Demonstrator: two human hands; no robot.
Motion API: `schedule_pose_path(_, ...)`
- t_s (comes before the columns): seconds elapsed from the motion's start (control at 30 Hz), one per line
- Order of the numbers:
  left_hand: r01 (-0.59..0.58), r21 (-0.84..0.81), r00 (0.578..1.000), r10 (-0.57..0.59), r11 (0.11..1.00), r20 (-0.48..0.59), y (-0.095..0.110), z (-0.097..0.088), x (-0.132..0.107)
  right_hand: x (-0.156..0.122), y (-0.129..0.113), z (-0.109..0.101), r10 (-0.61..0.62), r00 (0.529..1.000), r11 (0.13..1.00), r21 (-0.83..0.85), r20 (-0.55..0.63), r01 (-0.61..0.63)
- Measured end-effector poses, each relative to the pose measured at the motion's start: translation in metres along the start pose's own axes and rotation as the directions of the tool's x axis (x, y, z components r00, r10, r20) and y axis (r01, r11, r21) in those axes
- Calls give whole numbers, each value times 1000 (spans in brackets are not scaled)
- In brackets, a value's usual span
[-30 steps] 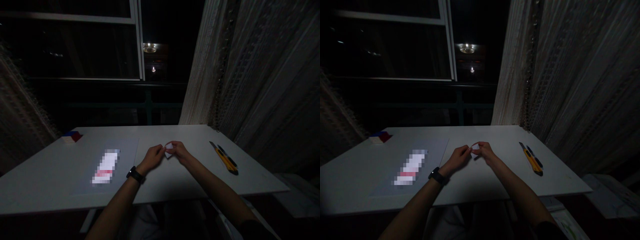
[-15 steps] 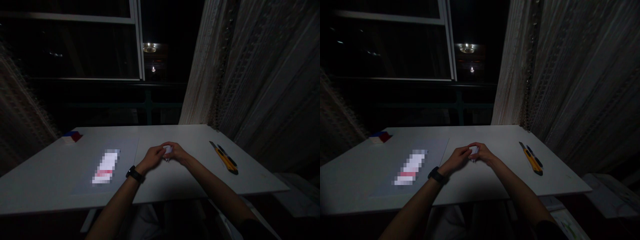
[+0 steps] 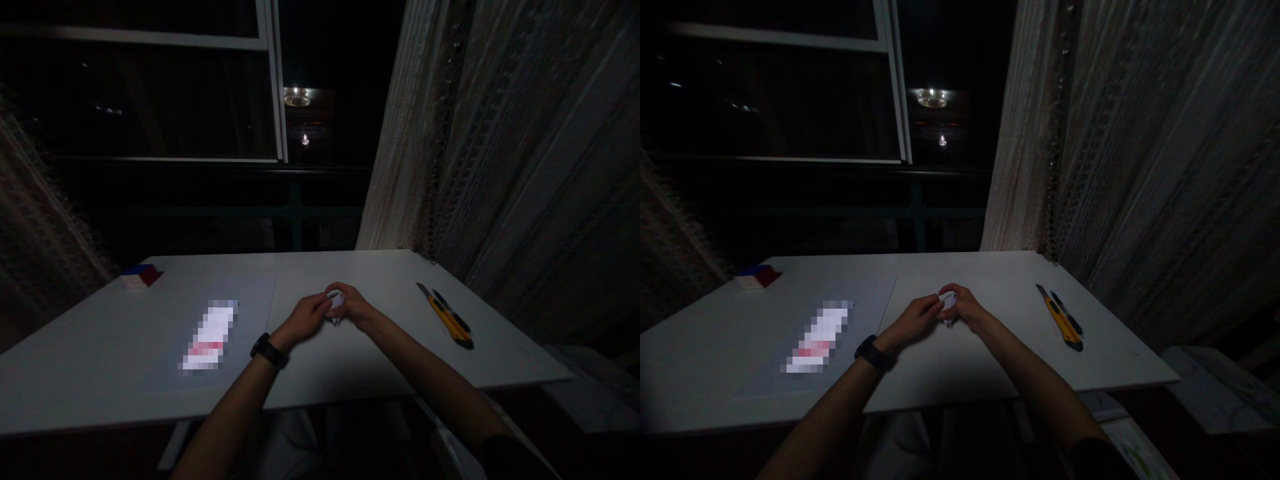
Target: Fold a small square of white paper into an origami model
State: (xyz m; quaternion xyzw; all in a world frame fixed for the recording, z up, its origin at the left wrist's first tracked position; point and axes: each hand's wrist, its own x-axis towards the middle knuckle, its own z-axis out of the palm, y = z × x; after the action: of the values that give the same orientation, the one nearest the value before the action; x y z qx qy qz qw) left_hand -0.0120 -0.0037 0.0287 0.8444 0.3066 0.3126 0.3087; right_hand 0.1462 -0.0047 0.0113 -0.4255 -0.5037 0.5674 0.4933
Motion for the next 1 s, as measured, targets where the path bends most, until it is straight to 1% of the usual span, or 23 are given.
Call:
schedule_pose_path(0.1, -27, -31, 1000, 27, 999, 2, 1, 1, -1, 1, 2, -1, 14, 1000, 1000, 14, -19, -14)
schedule_pose_path(0.2, -10, -14, 1000, 9, 1000, -28, -1, 2, 0, 2, 3, 0, -15, 1000, 1000, 8, -25, 15)
schedule_pose_path(0.3, 48, 5, 991, -47, 999, -122, -7, 2, 2, 2, 0, 0, -50, 999, 999, 7, 15, 50)
schedule_pose_path(0.4, 93, -27, 965, -96, 995, -243, -14, 1, 5, 1, -5, -3, -41, 997, 998, 60, 69, 37)
schedule_pose_path(0.47, 115, -65, 935, -130, 991, -329, -17, -1, 6, 1, -7, -7, -30, 998, 991, 130, 57, 23)
schedule_pose_path(0.5, 115, -83, 929, -137, 990, -345, -18, -1, 7, 1, -7, -8, -29, 999, 987, 161, 35, 23)
schedule_pose_path(0.57, 113, -111, 930, -145, 987, -337, -19, -2, 8, 1, -7, -10, -33, 999, 981, 190, -28, 37)
schedule_pose_path(0.67, 137, -152, 939, -178, 979, -293, -18, -4, 7, 2, -5, -10, -44, 994, 986, 155, -97, 58)
schedule_pose_path(0.77, 181, -258, 922, -255, 949, -291, -18, -4, 6, 3, -3, -8, -78, 994, 992, 91, -70, 84)
schedule_pose_path(0.87, 226, -433, 903, -354, 873, -243, -20, -1, 6, 4, -1, -6, -155, 988, 988, 13, -19, 155)
schedule_pose_path(0.93, 251, -518, 894, -401, 818, -200, -20, 0, 7, 5, 0, -6, -206, 978, 978, -41, -34, 204)
schedule_pose_path(1.0, 253, -560, 882, -426, 789, -201, -19, 1, 8, 5, 0, -4, -247, 966, 966, -89, -71, 241)
